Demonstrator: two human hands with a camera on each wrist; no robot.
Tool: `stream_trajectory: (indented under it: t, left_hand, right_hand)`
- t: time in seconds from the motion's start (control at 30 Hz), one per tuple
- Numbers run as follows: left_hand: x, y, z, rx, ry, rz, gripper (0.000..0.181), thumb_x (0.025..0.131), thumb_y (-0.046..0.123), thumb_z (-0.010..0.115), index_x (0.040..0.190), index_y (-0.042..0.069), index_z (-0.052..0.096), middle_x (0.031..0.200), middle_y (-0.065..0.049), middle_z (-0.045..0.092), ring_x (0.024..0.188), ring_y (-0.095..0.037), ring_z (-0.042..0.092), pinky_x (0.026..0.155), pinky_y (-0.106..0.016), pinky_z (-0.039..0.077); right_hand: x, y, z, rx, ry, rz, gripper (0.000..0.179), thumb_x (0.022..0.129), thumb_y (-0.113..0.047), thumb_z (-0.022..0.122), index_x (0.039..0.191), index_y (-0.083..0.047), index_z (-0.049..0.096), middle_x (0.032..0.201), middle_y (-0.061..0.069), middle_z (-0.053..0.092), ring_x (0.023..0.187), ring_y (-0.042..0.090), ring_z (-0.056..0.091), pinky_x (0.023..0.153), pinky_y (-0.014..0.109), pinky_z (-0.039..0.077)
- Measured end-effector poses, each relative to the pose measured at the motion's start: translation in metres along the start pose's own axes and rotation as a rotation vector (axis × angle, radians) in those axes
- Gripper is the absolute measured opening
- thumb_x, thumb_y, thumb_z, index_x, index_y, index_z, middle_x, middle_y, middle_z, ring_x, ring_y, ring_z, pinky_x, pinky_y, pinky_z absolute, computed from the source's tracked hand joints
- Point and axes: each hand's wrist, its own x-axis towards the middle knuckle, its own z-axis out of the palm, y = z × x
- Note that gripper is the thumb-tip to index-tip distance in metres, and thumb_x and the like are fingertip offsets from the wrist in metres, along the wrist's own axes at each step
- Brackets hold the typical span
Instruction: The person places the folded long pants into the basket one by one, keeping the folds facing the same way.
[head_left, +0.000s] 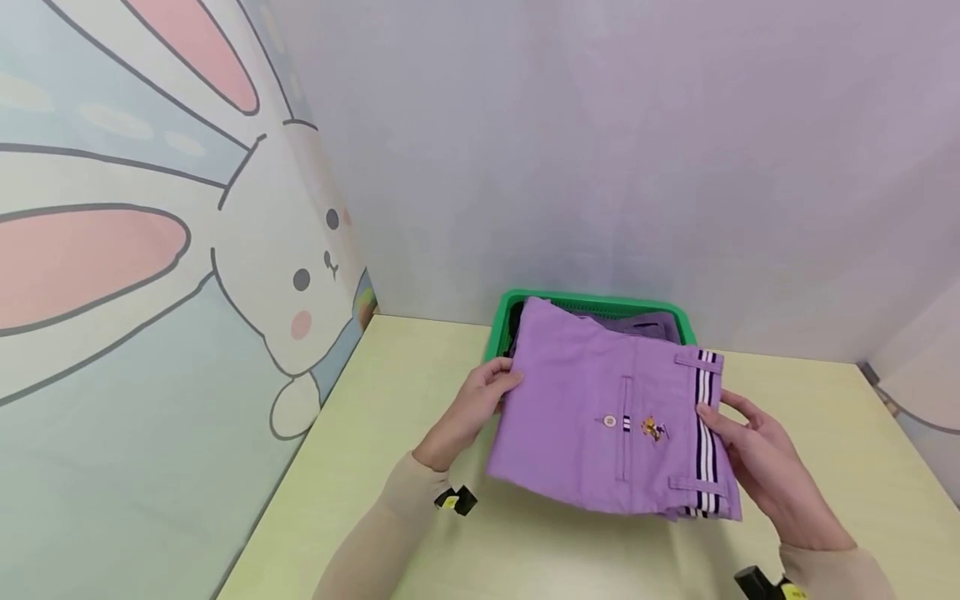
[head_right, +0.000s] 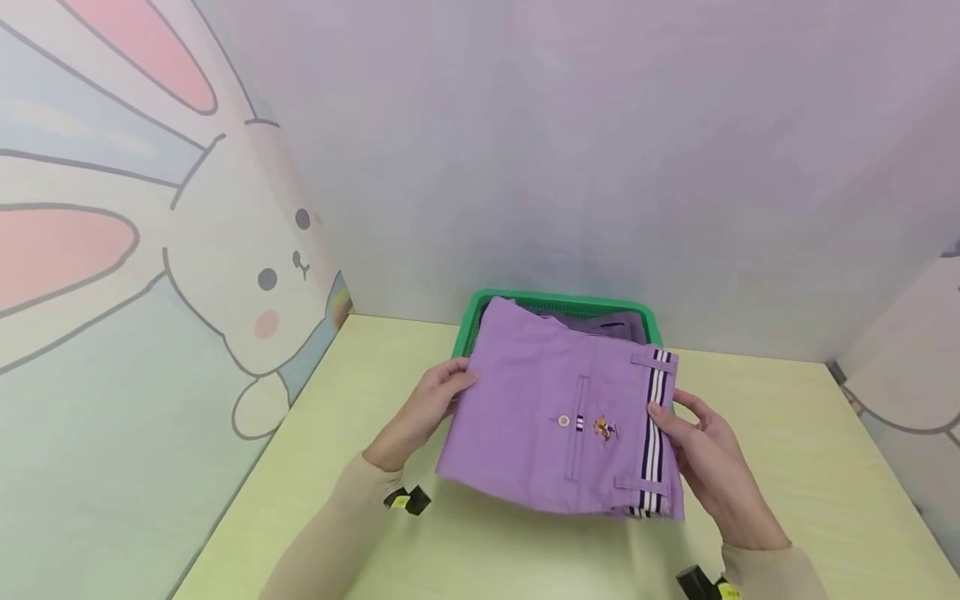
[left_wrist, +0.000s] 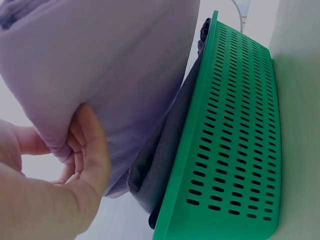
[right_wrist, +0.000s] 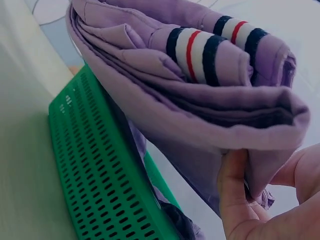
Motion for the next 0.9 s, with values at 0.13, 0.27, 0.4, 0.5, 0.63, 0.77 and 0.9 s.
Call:
stream_trajectory:
  t: [0.13, 0.27, 0.4, 0.5, 0.63, 0.77, 0.9]
  left_hand:
    - [0.006, 0.000, -0.002, -0.020, 0.009, -0.001, 0.035, 0.110, 0.016, 0.054, 0.137, -0.005, 0.058, 0.100, 0.004, 0.069, 0.087, -0.007, 0.062, 0.076, -0.024, 0.051]
    - [0.010, -0.001, -0.004, -0.016, 0.019, -0.006, 0.035, 0.110, 0.017, 0.054, 0.138, -0.005, 0.058, 0.099, 0.003, 0.069, 0.084, -0.007, 0.064, 0.073, -0.023, 0.053]
    - [0.016, -0.003, -0.006, 0.020, 0.028, 0.005, 0.036, 0.111, 0.017, 0.055, 0.138, -0.006, 0.059, 0.102, -0.002, 0.071, 0.084, -0.007, 0.064, 0.071, -0.023, 0.054]
    - [0.021, -0.005, -0.008, 0.044, 0.041, 0.017, 0.037, 0.112, 0.018, 0.055, 0.139, -0.006, 0.059, 0.106, -0.006, 0.072, 0.086, -0.008, 0.063, 0.073, -0.022, 0.053]
    - [0.027, -0.006, -0.009, 0.051, 0.058, 0.012, 0.038, 0.112, 0.018, 0.056, 0.140, -0.006, 0.059, 0.111, -0.010, 0.073, 0.089, -0.008, 0.063, 0.075, -0.022, 0.054]
    - [0.032, -0.004, -0.011, 0.051, 0.058, 0.002, 0.039, 0.112, 0.019, 0.056, 0.142, -0.005, 0.058, 0.115, -0.013, 0.073, 0.091, -0.008, 0.065, 0.077, -0.022, 0.055]
    - [0.038, 0.001, -0.013, 0.059, 0.062, 0.001, 0.040, 0.112, 0.019, 0.056, 0.144, -0.005, 0.058, 0.119, -0.016, 0.073, 0.094, -0.010, 0.066, 0.080, -0.022, 0.057]
  right_hand:
    - [0.009, -0.007, 0.000, -0.026, -0.006, 0.008, 0.033, 0.109, -0.026, 0.063, 0.134, -0.032, 0.042, 0.093, -0.010, 0.079, 0.080, 0.009, 0.074, 0.073, 0.028, 0.062]
    - [0.016, -0.009, 0.001, -0.051, -0.012, 0.020, 0.034, 0.109, -0.028, 0.064, 0.134, -0.032, 0.042, 0.095, -0.011, 0.078, 0.081, 0.008, 0.074, 0.074, 0.028, 0.062]
    - [0.024, -0.009, 0.000, -0.069, -0.007, 0.031, 0.042, 0.108, -0.029, 0.065, 0.141, -0.029, 0.040, 0.095, -0.012, 0.078, 0.083, 0.007, 0.073, 0.075, 0.027, 0.062]
    - [0.030, -0.010, 0.000, -0.084, -0.009, 0.031, 0.059, 0.108, -0.031, 0.065, 0.156, -0.021, 0.032, 0.095, -0.012, 0.077, 0.083, 0.007, 0.072, 0.076, 0.026, 0.062]
    - [0.039, -0.013, 0.000, -0.107, -0.022, 0.020, 0.080, 0.107, -0.033, 0.066, 0.166, -0.009, 0.017, 0.095, -0.013, 0.076, 0.085, 0.007, 0.072, 0.077, 0.026, 0.062]
    - [0.048, -0.017, 0.000, -0.117, -0.028, 0.000, 0.083, 0.107, -0.033, 0.066, 0.166, -0.006, 0.016, 0.095, -0.013, 0.076, 0.085, 0.006, 0.073, 0.077, 0.026, 0.063]
    - [0.056, -0.023, 0.001, -0.113, -0.029, -0.026, 0.080, 0.106, -0.032, 0.068, 0.164, -0.006, 0.020, 0.094, -0.012, 0.077, 0.084, 0.006, 0.073, 0.077, 0.026, 0.063]
